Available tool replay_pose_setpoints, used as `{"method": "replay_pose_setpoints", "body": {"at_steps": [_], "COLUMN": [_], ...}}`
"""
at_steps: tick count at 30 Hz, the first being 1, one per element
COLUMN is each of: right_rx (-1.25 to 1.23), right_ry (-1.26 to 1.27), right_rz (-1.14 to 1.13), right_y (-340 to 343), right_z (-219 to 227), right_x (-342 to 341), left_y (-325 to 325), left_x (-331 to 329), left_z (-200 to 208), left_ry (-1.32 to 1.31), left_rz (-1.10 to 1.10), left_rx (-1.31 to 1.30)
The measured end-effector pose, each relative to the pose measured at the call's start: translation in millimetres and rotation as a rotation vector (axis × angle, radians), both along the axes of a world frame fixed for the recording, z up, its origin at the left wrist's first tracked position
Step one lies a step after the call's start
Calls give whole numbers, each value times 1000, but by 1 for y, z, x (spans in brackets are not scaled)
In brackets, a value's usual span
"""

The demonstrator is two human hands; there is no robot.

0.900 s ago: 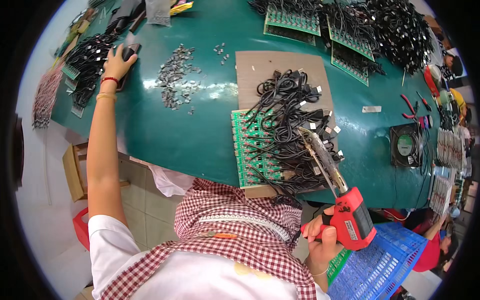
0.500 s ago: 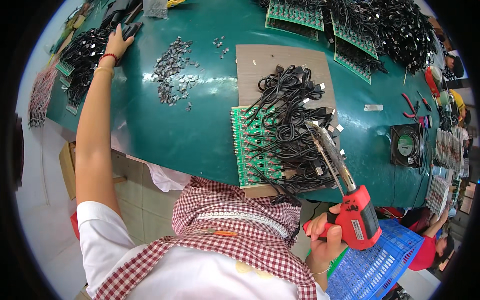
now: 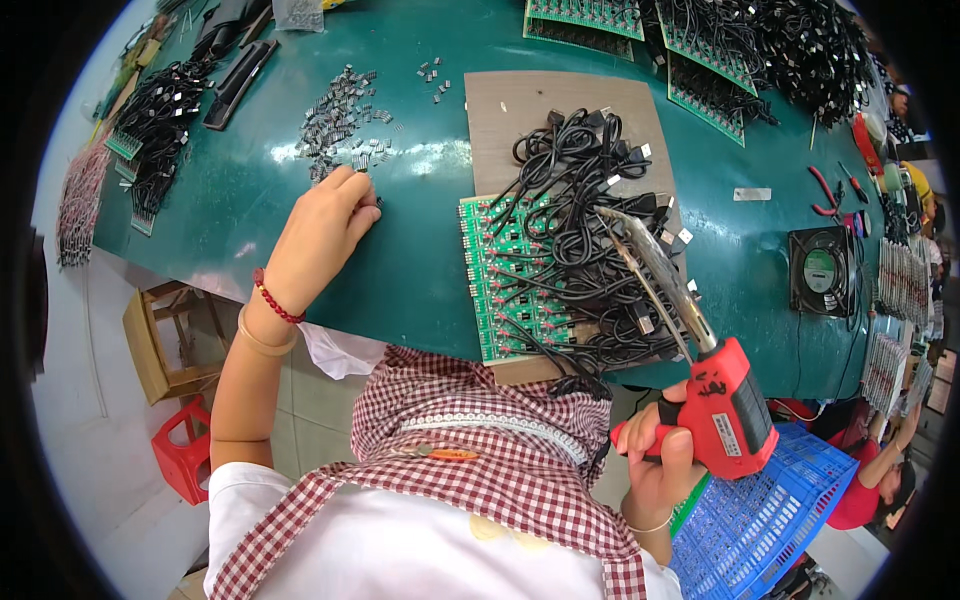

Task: The person solders small electronic components onto circuit boards using a soldering iron, placing components onto the boards by hand, and sets aside completed boards to work on new ones.

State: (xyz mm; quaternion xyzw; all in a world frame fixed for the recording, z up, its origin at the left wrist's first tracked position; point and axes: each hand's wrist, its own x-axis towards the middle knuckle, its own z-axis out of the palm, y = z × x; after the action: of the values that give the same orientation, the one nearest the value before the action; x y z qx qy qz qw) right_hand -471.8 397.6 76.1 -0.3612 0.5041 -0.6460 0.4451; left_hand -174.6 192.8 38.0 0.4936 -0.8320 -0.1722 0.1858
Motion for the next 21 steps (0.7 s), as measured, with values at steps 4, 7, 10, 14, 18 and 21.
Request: {"method": "replay_pose_setpoints", "body": {"at_steps": [4, 7, 10, 14, 18, 21], "right_rx": [-22, 17, 157, 218, 217, 165], "right_ry": [-29, -62, -94, 72, 148, 250], "right_rz": [42, 36, 16, 332, 493, 526], "right_y": [-2, -4, -10, -27, -24, -26], "right_z": [2, 7, 19, 25, 19, 16], "right_x": [4, 15, 30, 45, 40, 37], "left_y": [10, 25, 67, 122, 134, 133], "left_x": [-1, -10, -41, -78, -86, -82], "left_z": [-6, -5, 25, 36, 31, 29], "left_ry": [-40, 185, 896, 1349, 1463, 1407], "left_rz": [51, 87, 53, -39, -48, -81], "left_rx": [-102, -133, 732, 1178, 1377, 1391]}}
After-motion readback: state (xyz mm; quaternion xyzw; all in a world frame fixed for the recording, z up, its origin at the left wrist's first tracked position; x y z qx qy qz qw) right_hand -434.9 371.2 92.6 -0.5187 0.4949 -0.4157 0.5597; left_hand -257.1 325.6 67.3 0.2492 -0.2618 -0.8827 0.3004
